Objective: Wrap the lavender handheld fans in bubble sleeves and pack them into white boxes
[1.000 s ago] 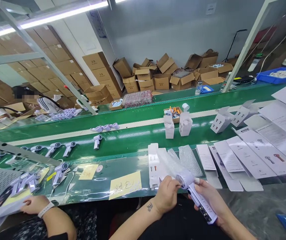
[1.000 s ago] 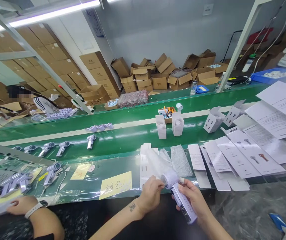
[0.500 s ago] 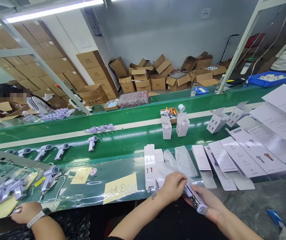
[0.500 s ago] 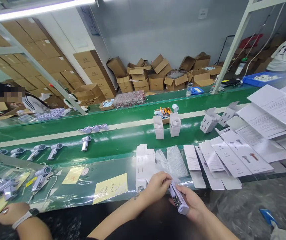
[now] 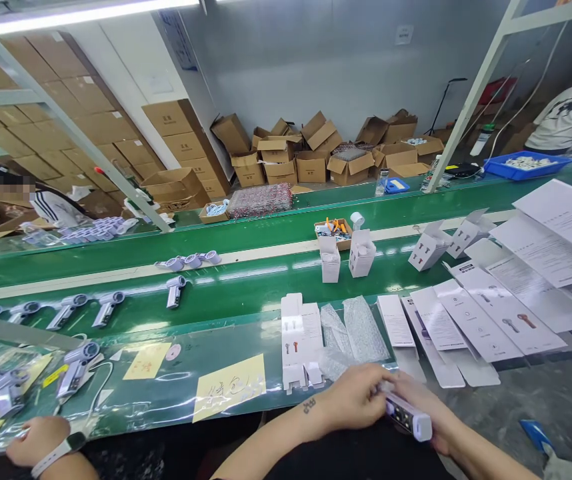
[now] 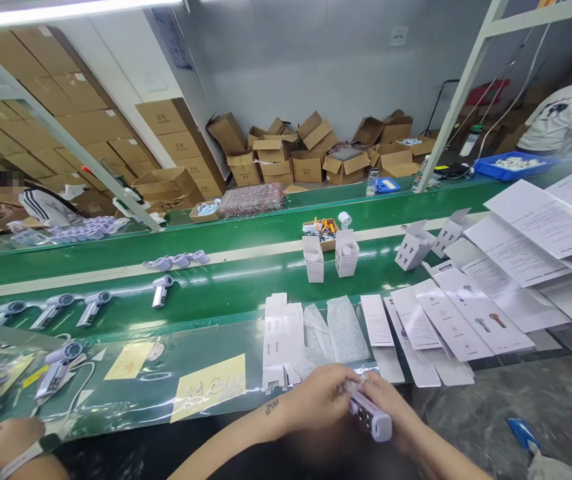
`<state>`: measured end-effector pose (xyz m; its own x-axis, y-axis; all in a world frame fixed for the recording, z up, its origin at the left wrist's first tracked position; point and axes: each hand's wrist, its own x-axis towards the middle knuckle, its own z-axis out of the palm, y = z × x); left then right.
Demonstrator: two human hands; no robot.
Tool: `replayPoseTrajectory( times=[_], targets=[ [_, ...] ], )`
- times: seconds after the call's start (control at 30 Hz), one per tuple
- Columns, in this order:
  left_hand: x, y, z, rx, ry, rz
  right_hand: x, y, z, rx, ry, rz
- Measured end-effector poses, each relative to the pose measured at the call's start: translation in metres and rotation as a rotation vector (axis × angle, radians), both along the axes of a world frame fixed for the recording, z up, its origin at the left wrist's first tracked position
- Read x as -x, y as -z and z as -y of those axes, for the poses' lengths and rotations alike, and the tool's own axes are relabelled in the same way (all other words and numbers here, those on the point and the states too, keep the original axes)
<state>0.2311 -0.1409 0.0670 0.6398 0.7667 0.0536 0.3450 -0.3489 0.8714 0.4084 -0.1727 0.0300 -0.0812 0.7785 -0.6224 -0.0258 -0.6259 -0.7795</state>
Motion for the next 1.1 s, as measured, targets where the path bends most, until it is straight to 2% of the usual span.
replayPoseTrajectory(
  times=[0.1, 0.13, 0.2, 0.27, 0.37, 0.43, 0.5, 0.53, 0.6, 0.63, 0.7, 0.8, 0.87, 0.93, 1.0, 1.1],
  targets=[
    [0.001, -0.005, -0.010, 0.409, -0.215, 0.133, -0.026, -0.013, -0.016, -0.304, -0.215, 0.329],
    [0.003, -0.009, -0.013, 0.510, -0.245, 0.195, -0.034, -0.020, -0.021, -0.412, -0.272, 0.408],
    [0.009, -0.017, -0.021, 0.577, -0.269, 0.310, -0.044, -0.037, -0.029, -0.560, -0.344, 0.531],
    [0.018, -0.028, -0.029, 0.518, -0.332, 0.389, -0.043, -0.053, -0.037, -0.586, -0.357, 0.539],
    [0.031, -0.036, -0.035, 0.305, -0.349, 0.395, -0.026, -0.073, -0.047, -0.519, -0.317, 0.340],
    [0.032, -0.030, -0.036, 0.152, -0.278, 0.266, -0.011, -0.082, -0.056, -0.483, -0.355, 0.201],
    [0.025, -0.016, -0.037, 0.057, -0.250, 0.119, -0.003, -0.086, -0.069, -0.475, -0.508, 0.111],
    [0.021, -0.007, -0.038, 0.034, -0.276, 0.079, -0.004, -0.085, -0.077, -0.494, -0.624, 0.119],
    [0.019, 0.010, -0.040, 0.019, -0.386, 0.075, -0.013, -0.079, -0.097, -0.575, -0.831, 0.271],
    [0.021, 0.017, -0.041, 0.032, -0.469, 0.107, -0.019, -0.072, -0.107, -0.621, -0.899, 0.413],
    [0.036, 0.026, -0.044, 0.127, -0.671, 0.215, -0.030, -0.051, -0.121, -0.656, -0.933, 0.657],
    [0.072, 0.027, -0.046, 0.325, -0.955, 0.418, -0.030, -0.006, -0.125, -0.704, -0.972, 0.914],
    [0.096, 0.022, -0.044, 0.368, -1.078, 0.566, -0.024, 0.021, -0.122, -0.788, -1.029, 1.000],
    [0.114, 0.017, -0.041, 0.382, -1.167, 0.703, -0.020, 0.036, -0.123, -0.870, -1.082, 1.043],
    [0.129, 0.013, -0.036, 0.411, -1.261, 0.811, -0.021, 0.034, -0.132, -0.939, -1.113, 1.064],
    [0.147, 0.007, -0.030, 0.429, -1.393, 0.925, -0.024, -0.001, -0.155, -1.037, -1.116, 1.055]
  ],
)
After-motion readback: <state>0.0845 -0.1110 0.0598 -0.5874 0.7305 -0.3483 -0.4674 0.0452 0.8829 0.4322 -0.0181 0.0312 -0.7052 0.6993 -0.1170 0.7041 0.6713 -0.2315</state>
